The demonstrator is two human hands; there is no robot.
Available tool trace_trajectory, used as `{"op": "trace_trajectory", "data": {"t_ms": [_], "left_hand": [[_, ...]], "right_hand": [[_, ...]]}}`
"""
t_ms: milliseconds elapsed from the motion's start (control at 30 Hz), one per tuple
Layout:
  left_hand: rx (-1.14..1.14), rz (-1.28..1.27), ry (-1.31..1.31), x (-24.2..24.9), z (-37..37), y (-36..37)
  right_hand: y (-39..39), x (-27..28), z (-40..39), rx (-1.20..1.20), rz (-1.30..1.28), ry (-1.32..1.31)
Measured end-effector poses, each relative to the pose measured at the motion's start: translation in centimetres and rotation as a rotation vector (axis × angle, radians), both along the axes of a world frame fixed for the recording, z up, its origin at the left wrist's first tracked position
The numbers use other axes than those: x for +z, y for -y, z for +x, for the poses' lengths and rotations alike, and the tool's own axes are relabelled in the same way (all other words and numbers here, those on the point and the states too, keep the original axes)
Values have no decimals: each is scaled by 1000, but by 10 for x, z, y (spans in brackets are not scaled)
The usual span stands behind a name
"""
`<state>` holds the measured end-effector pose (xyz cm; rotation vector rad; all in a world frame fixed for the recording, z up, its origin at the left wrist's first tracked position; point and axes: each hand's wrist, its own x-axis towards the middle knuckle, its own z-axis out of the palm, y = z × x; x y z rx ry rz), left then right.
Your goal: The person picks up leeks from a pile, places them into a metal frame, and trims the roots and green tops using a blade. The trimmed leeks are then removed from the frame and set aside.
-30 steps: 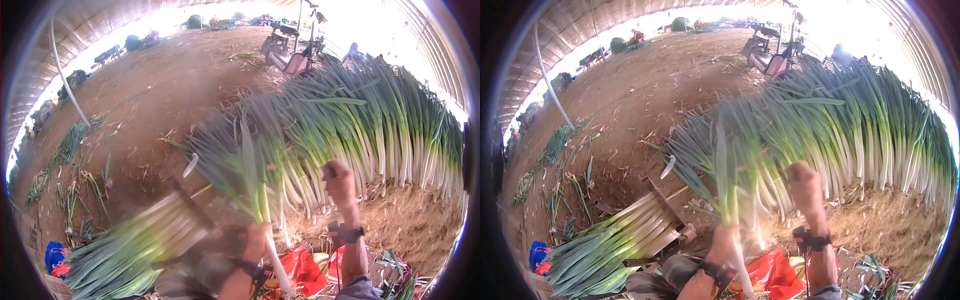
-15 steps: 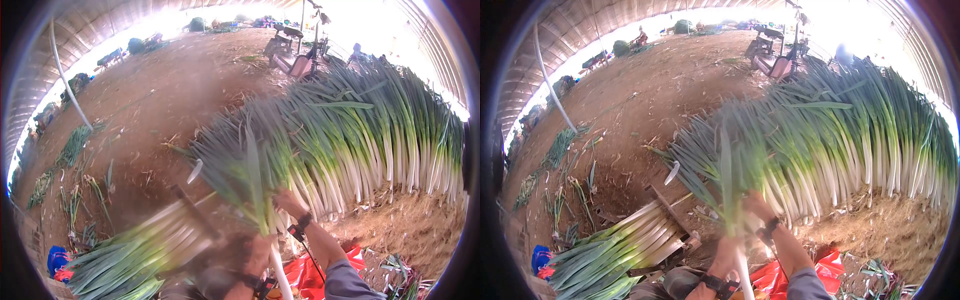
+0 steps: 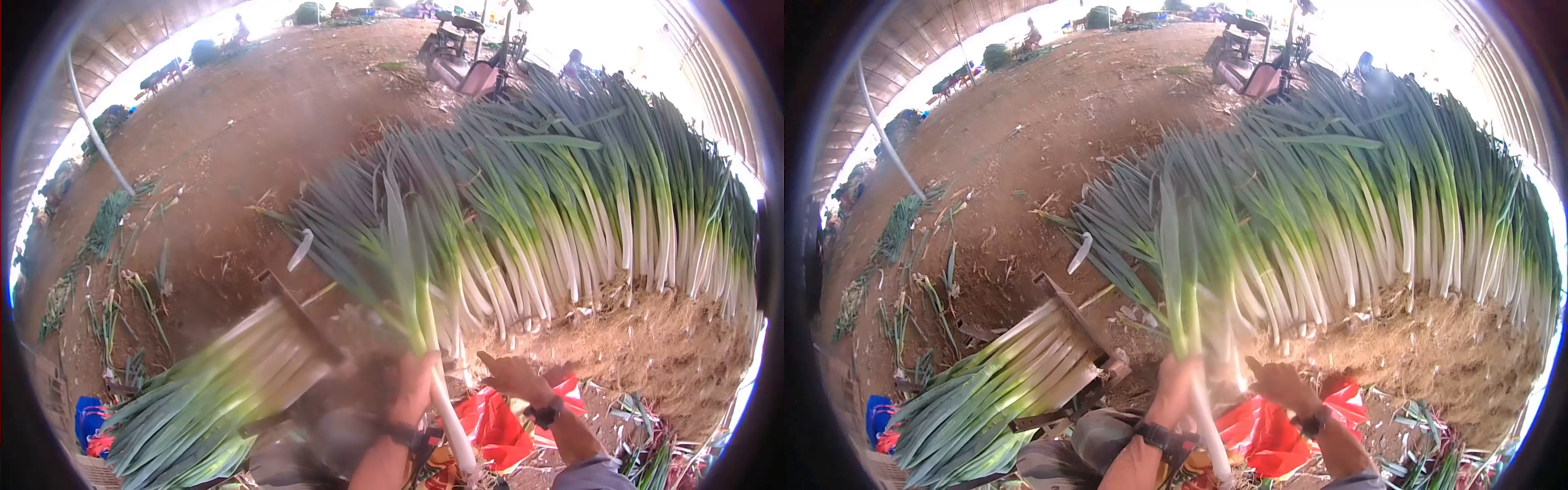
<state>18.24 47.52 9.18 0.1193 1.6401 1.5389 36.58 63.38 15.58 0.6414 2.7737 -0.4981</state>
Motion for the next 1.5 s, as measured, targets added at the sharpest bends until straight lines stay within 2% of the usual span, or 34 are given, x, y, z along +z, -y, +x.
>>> {"op": "trace_trajectory", "data": {"t_ms": [67,133,200,233,300,367,433,500,533,600,667,733,800,867,900,933,1000,1033,1100,1200,1300,1400,1467,1500], "left_hand": [[-1,-46,-28,20,1,3],[13,-35,0,39,1,4],[42,-28,64,53,-1,-2],[33,65,80,65,0,2],[-36,59,-138,49,2,3],[-14,59,-122,41,-1,-1],[85,56,133,39,-3,-9],[-30,94,-71,12,-3,-5],[-13,64,-21,0,-2,-7],[26,5,80,14,-1,-10],[114,197,232,10,-1,-12],[0,272,-247,18,0,-4],[-38,208,-285,41,2,-1],[-10,9,119,60,3,-4],[85,108,198,55,9,-4],[79,116,205,53,10,-3],[67,132,218,50,8,-2],[-4,62,101,46,5,-2],[-141,-85,-125,43,4,0],[97,139,299,62,10,-6],[75,26,250,71,8,-5],[28,254,365,37,4,-2],[70,223,354,46,6,-4],[94,210,349,52,6,-6]], "right_hand": [[31,16,13,-381,-439,-157],[57,42,26,-487,-896,-289],[77,65,33,-500,-1147,-341],[86,76,34,-454,-1168,-320],[100,109,12,-406,-923,-16],[109,111,7,-349,-826,-127],[114,116,2,-329,-755,-142],[115,111,1,-406,-738,-132],[116,104,3,-445,-730,-125],[118,91,11,-524,-717,-105],[115,87,15,-603,-704,-86],[104,102,24,-619,-823,-225],[98,121,35,-715,-879,-326],[93,120,42,-710,-827,-453],[96,130,40,-742,-797,-465],[97,136,39,-773,-767,-479],[98,105,47,-711,-557,-443],[100,86,51,-676,-501,-451],[110,89,47,-659,-443,-426],[124,56,51,-628,-435,-496],[129,47,51,-679,-481,-559],[129,68,45,-815,-648,-671],[123,85,41,-832,-680,-672],[119,79,43,-816,-584,-565]]}}
